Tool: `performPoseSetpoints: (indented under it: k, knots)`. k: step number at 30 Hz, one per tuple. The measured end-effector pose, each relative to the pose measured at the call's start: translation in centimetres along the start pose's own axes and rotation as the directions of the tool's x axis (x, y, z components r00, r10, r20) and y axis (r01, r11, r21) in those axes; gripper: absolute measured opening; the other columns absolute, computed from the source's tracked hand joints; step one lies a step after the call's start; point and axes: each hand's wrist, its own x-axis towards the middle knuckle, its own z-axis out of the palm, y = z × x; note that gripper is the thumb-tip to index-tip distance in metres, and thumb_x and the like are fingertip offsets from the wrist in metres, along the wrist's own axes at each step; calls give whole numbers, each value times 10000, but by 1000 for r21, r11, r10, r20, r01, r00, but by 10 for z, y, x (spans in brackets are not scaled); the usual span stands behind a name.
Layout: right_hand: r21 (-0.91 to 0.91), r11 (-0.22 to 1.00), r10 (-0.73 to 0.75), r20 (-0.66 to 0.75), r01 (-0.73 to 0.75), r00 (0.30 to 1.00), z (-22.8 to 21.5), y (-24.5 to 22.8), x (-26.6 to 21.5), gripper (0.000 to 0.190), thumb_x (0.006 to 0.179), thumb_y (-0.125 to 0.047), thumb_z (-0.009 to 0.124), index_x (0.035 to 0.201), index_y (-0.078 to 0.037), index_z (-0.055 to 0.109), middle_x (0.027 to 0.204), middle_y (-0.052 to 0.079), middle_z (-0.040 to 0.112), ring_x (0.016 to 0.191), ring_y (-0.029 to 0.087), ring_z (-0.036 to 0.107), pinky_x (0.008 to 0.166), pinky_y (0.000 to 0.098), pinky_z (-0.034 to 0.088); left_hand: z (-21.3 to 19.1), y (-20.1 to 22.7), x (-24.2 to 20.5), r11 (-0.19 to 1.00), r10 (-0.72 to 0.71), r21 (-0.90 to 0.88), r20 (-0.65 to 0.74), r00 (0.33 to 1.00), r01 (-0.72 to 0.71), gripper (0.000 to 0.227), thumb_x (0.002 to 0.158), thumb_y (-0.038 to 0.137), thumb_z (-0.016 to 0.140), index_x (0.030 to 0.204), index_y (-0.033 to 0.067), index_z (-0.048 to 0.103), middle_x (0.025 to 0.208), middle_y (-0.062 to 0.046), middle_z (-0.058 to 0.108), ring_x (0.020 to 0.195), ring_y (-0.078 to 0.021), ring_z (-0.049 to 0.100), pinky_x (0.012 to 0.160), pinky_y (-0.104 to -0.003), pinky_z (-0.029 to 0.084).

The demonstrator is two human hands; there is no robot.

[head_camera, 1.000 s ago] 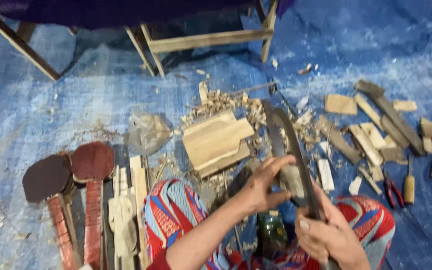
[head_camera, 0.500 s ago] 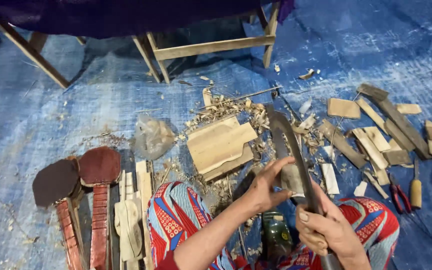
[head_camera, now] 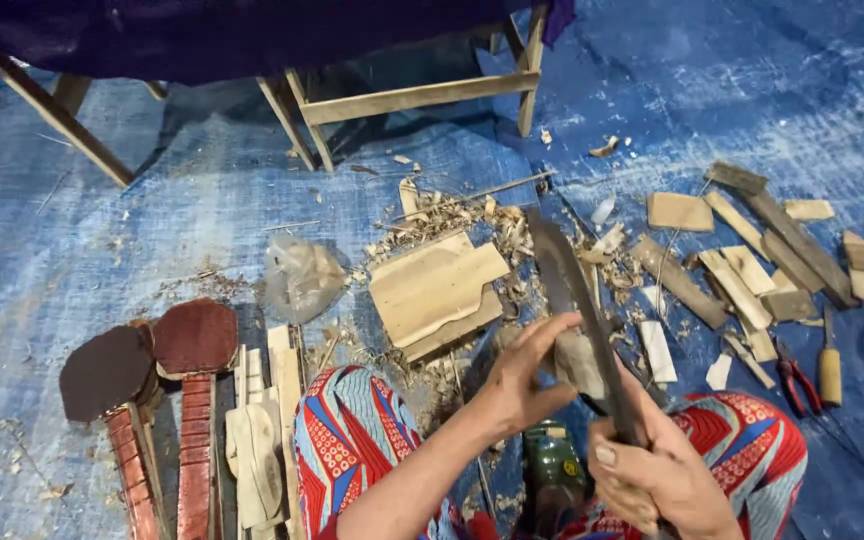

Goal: The person sits on a blue tarp and uses a curved knife to shave and shape a small piece of wood. They repeatedly scrape the wood, rotate it, and remove shavings by hand. The person also briefly uses a file on the wood before returning to the knife.

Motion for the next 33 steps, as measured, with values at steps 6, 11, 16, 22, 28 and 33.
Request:
performPoseSetpoints:
  k: [6, 11, 16, 22, 28, 33]
  knots:
    - [63, 998, 5, -3, -5, 1000, -20, 21, -6, 883, 917, 17, 624, 1666, -216, 219, 638, 105, 466, 339, 87, 340, 268, 236, 337, -3, 0, -14, 924, -361, -61, 190, 913, 378, 878, 843, -27, 706, 1590, 195, 301, 1495, -213, 450, 1327, -369, 489, 1139, -563, 442]
    - [1, 998, -56, 78, 56, 995, 1, 20, -28, 911, 879, 60, 626, 1656, -174, 211, 533, 92, 441, 287, 95, 353, 227, 237, 312, -10, 27, -23, 985, -171, -15, 132, 976, 175, 858, 874, 27, 683, 1610, 165, 263, 1396, -170, 516, 1236, -309, 490, 978, -447, 457]
    - [17, 1000, -7, 104, 5, 995, -26, 45, -24, 865, 903, 40, 613, 1646, -184, 230, 582, 82, 430, 314, 87, 352, 234, 233, 306, 9, -7, -49, 967, -252, 48, 59, 966, 250, 845, 794, 103, 722, 1557, 176, 367, 1555, -183, 484, 1415, -373, 464, 1118, -538, 410]
    - [-122, 992, -31, -28, 27, 999, -16, 40, -39, 903, 845, -1, 655, 1650, -167, 283, 523, 61, 449, 344, 96, 391, 293, 262, 293, 0, 27, -42, 981, -190, -19, 107, 976, 193, 796, 908, 95, 671, 1598, 174, 282, 1631, -215, 352, 1472, -411, 361, 1169, -575, 357]
    - [72, 997, -26, 72, 21, 997, -40, 56, -36, 911, 867, 91, 625, 1645, -168, 228, 576, 81, 494, 312, 93, 406, 243, 236, 337, 17, -12, -57, 970, -229, 92, 38, 973, 224, 851, 785, 29, 697, 1566, 163, 385, 1578, -157, 483, 1467, -359, 446, 1141, -476, 380]
    - [101, 994, -47, 65, 41, 997, -1, 35, -46, 850, 868, 78, 634, 1629, -55, 281, 458, 77, 419, 271, 106, 349, 248, 257, 286, 10, 25, -45, 903, -422, 121, 61, 905, 413, 778, 867, 27, 702, 1535, 230, 359, 1621, -148, 427, 1473, -405, 431, 1188, -669, 327]
